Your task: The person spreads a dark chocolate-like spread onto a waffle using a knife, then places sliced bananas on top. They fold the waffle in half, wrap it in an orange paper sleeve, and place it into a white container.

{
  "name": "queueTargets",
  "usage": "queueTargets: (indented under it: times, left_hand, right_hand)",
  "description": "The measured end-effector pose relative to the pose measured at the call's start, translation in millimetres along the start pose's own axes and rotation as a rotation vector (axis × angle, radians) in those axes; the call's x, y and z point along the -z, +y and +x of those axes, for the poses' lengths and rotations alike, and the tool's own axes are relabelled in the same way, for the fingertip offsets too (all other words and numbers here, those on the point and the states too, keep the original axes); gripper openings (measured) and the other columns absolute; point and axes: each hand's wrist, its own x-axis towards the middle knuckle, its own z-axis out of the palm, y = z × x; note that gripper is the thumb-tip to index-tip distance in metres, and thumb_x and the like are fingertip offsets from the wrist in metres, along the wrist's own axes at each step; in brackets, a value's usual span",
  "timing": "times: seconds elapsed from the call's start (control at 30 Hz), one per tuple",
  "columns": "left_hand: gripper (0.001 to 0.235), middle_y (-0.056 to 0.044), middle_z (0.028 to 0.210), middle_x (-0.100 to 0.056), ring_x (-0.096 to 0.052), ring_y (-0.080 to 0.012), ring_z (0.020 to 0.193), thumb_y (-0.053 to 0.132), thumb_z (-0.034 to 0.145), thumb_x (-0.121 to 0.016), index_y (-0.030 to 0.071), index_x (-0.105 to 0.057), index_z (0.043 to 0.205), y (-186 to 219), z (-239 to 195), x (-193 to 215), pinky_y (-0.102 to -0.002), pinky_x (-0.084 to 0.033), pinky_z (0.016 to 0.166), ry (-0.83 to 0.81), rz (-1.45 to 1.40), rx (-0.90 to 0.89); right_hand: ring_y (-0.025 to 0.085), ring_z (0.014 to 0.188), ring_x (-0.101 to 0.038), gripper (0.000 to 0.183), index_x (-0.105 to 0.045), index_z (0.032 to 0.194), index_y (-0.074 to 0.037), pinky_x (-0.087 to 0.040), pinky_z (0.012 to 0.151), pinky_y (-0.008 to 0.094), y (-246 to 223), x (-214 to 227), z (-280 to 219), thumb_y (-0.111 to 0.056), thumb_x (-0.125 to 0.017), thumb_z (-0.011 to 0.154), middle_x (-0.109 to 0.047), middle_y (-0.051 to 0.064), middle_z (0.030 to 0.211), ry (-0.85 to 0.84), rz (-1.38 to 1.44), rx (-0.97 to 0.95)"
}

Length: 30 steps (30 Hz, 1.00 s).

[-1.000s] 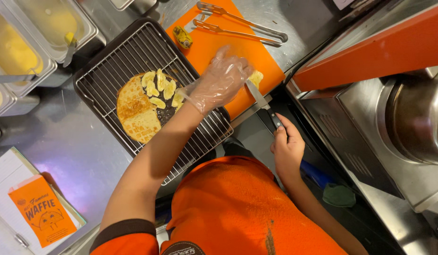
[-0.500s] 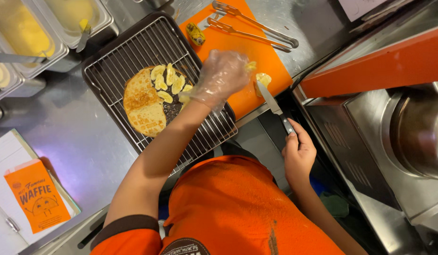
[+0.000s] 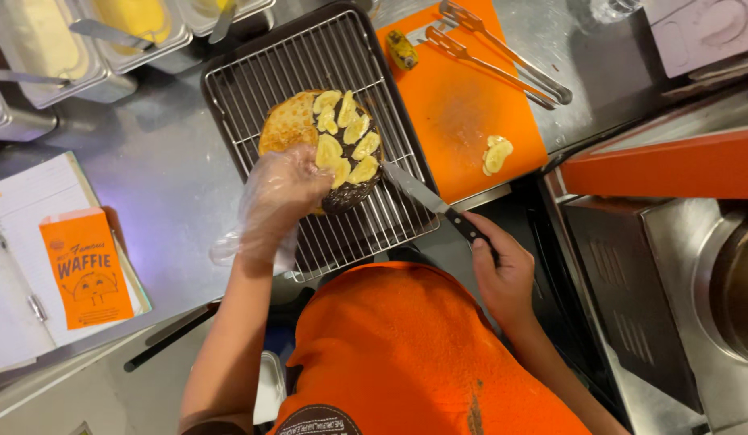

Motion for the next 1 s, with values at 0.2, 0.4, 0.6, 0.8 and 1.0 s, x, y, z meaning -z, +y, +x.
queueTargets:
  times: [0.2, 0.4, 0.6, 0.8, 1.0]
  left_hand:
    - [0.03, -0.001, 0.06, -0.063, -0.057, -0.0129, 0.048, 0.032, 0.088, -0.074, 0.005, -0.073, 0.1, -21, -2, -28, -0.031, -0.047, 0.047, 0.114, -0.023, 0.13]
    - [0.024, -0.005, 0.067, -0.066, -0.062, -0.0175, 0.061, 0.028, 0.096, -0.074, 0.004, -0.074, 0.101, -35, -2, -35, -0.034, -0.052, 0.057, 0.432, 0.498, -0.441]
    - [0.016, -0.012, 0.082, -0.074, -0.07, -0.0199, 0.069, 0.014, 0.103, -0.07, 0.001, -0.076, 0.095, -37, -12, -21, -0.033, -0.058, 0.064, 0.505, 0.378, -0.457]
    - [0.017, -0.013, 0.087, -0.076, -0.071, -0.0193, 0.069, 0.017, 0.099, -0.073, 0.005, -0.079, 0.089, -38, -27, -20, -0.03, -0.056, 0.057, 0.4, 0.316, -0.324]
    - [0.016, -0.008, 0.083, -0.078, -0.068, -0.0143, 0.062, 0.02, 0.09, -0.075, 0.01, -0.079, 0.078, -46, -35, -26, -0.028, -0.053, 0.05, 0.33, 0.176, -0.118]
  right_hand:
    - [0.007, 0.071, -0.058, 0.035, -0.069, 0.129, -0.003, -0.048, 0.064, 0.023, -17, -19, 20, 0.001, -0.059, 0.096, -0.069, 0.006, 0.095, -0.102, -0.076, 0.098]
    - [0.011, 0.068, -0.059, 0.033, -0.068, 0.126, -0.004, -0.048, 0.061, 0.025, -26, -34, 29, 0.002, -0.062, 0.093, -0.065, 0.008, 0.089, -0.119, -0.163, 0.227]
    - [0.017, 0.063, -0.055, 0.037, -0.068, 0.127, -0.005, -0.047, 0.06, 0.03, -30, -41, 33, 0.003, -0.065, 0.09, -0.055, 0.008, 0.078, -0.104, -0.265, 0.318]
    - [0.019, 0.067, -0.056, 0.041, -0.066, 0.13, -0.004, -0.048, 0.063, 0.032, -34, -39, 32, 0.004, -0.066, 0.09, -0.056, 0.009, 0.081, -0.107, -0.315, 0.4]
    - [0.019, 0.066, -0.057, 0.04, -0.068, 0.127, -0.004, -0.049, 0.063, 0.032, -37, -37, 29, 0.005, -0.067, 0.089, -0.055, 0.01, 0.079, -0.132, -0.329, 0.383]
